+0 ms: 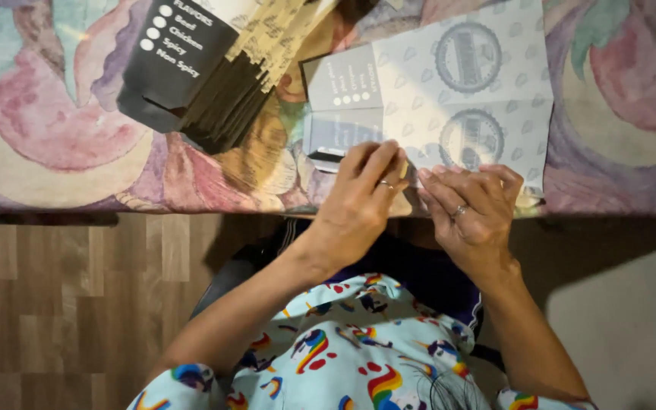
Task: The person folds flat paper sheets into small rectangular packages and seals them with adhesive tape. The person repeatedly picks up a sheet, folds it into a box shape, applies tape to the edges, and places the finished package aside.
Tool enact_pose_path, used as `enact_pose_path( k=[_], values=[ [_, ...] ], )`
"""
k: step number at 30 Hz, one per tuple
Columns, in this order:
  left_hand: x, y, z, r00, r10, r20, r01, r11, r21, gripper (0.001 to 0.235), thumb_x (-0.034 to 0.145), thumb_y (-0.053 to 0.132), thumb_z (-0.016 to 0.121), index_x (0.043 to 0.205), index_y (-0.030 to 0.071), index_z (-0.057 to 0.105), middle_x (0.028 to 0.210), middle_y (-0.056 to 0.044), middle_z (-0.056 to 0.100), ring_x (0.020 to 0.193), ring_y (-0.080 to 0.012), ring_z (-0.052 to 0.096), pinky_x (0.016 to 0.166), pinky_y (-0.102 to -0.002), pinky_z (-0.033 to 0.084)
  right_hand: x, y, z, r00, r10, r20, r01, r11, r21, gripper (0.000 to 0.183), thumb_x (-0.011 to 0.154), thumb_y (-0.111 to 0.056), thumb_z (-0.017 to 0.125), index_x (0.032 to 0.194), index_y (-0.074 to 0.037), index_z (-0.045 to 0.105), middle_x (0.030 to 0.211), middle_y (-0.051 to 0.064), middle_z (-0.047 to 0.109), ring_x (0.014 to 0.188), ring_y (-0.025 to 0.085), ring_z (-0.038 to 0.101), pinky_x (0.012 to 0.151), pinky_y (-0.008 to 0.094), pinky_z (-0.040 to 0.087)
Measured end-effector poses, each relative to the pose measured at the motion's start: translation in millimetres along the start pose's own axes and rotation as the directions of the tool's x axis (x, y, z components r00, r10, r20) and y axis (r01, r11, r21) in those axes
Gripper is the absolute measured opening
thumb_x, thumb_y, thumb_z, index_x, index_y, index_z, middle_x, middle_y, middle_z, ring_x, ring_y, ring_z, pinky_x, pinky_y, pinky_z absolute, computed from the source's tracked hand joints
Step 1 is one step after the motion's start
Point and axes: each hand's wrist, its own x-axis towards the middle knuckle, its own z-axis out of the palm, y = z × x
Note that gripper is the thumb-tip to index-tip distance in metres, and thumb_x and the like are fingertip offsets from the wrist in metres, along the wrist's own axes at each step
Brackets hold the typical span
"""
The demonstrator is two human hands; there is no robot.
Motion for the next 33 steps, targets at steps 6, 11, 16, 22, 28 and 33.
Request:
enact_pose_path(
  k=[6,11,16,22,28,33],
  values=[
    [-25.8,-56.5,-73.0,0.990,-0.128,-0.053,0.132,0.988,0.075,0.024,0.107,0.003,0.053,0.117,-0.015,0.065,0.120,-0.029,0.059,0.111,-0.0458,0.057,0.098,-0.049,0.049,2.0,3.0,1.1,1.000,-0.027,-0.013,0.027,0.999,0.043,0.012,0.096,-0.015,0.084,0.106,-0.009,0.084,0.095,0.006,0.076,0.087,0.026,0.068,0.096,0.043,0.046],
    [-19.7,-53.9,-77.6,0.994,-0.100,-0.051,0.110,0.966,0.235,0.033,0.109,0.003,0.038,0.127,-0.015,0.058,0.127,-0.031,0.059,0.114,-0.0473,0.060,0.098,-0.050,0.050,13.8,2.3,-4.0,0.999,-0.041,0.009,0.041,0.999,0.024,0.010,0.097,-0.015,0.083,0.105,-0.008,0.084,0.093,0.006,0.075,0.084,0.027,0.068,0.095,0.044,0.047],
    [-5.6,-50.3,-76.5,0.998,-0.031,-0.056,0.045,0.960,0.277,0.030,0.106,0.000,0.040,0.118,-0.009,0.066,0.143,-0.034,0.054,0.135,-0.0534,0.050,0.112,-0.056,0.041,22.7,5.9,-7.2,0.996,-0.051,0.069,0.050,0.999,0.010,0.008,0.097,-0.015,0.082,0.103,-0.009,0.082,0.086,0.004,0.071,0.076,0.026,0.065,0.096,0.043,0.048],
    [9.5,-76.2,-67.3,0.959,0.261,0.115,-0.276,0.949,0.151,0.013,0.100,0.001,0.060,0.092,0.000,0.071,0.093,-0.014,0.061,0.094,-0.0344,0.060,0.086,-0.047,0.049,27.4,9.3,-9.6,0.993,-0.055,0.108,0.054,0.998,0.012,0.004,0.098,-0.014,0.081,0.097,-0.010,0.080,0.078,0.004,0.065,0.070,0.025,0.060,0.098,0.044,0.050],
    [38.4,-82.8,-86.9,0.839,0.384,0.385,-0.449,0.889,0.092,0.008,0.078,0.002,0.077,0.072,0.004,0.072,0.074,-0.007,0.058,0.078,-0.0250,0.052,0.083,-0.040,0.046,30.8,13.1,-13.3,0.990,-0.039,0.136,0.033,0.998,0.047,0.004,0.095,-0.014,0.084,0.094,-0.012,0.080,0.074,0.001,0.063,0.068,0.022,0.059,0.100,0.044,0.051],
    [47.3,-77.5,-89.2,0.752,0.450,0.482,-0.554,0.828,0.092,0.011,0.074,-0.005,0.076,0.071,0.005,0.071,0.070,-0.009,0.060,0.072,-0.0271,0.054,0.075,-0.041,0.044,33.5,13.1,-15.4,0.989,-0.035,0.142,0.025,0.997,0.070,0.006,0.093,-0.013,0.085,0.093,-0.011,0.080,0.073,0.002,0.064,0.068,0.022,0.060,0.101,0.046,0.051]
  ],
)
